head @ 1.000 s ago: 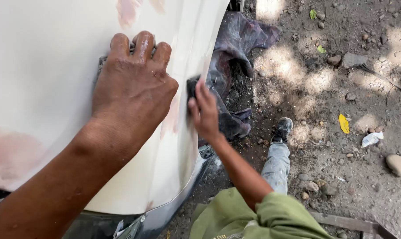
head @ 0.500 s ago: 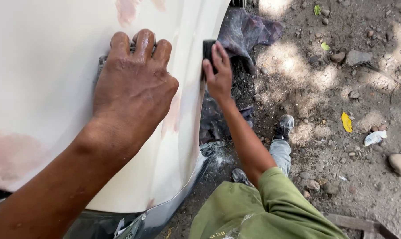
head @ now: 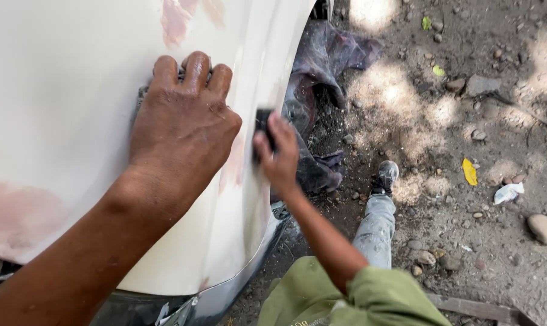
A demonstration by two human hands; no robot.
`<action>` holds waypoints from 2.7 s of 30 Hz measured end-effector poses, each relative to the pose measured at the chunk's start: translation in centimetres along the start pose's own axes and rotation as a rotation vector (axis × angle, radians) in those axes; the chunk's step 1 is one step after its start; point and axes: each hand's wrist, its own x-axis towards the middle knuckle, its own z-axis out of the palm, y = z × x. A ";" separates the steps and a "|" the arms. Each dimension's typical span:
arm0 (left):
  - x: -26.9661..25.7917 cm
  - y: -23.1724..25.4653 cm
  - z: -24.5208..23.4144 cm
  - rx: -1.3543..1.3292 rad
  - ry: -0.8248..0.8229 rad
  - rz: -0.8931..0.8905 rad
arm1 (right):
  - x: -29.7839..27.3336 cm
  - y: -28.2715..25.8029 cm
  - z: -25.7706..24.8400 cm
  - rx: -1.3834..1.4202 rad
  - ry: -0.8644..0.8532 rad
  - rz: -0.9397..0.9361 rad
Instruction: The person sands the side panel of a white car using a sanding block and a cloth. They repeatedly rub the surface to smooth it, occasionally dipping the block into a bucket of water to wet it before resuming sanding.
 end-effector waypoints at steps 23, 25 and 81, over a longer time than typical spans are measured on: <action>0.3 -0.1 -0.4 0.017 -0.007 0.011 | 0.2 0.6 0.0 0.109 -0.018 0.056; 0.4 0.0 0.0 0.030 0.037 0.008 | 5.7 2.5 -0.1 0.014 0.032 0.051; 1.2 -7.6 0.8 -0.375 0.444 -0.100 | 26.9 16.2 0.1 0.239 -0.012 0.379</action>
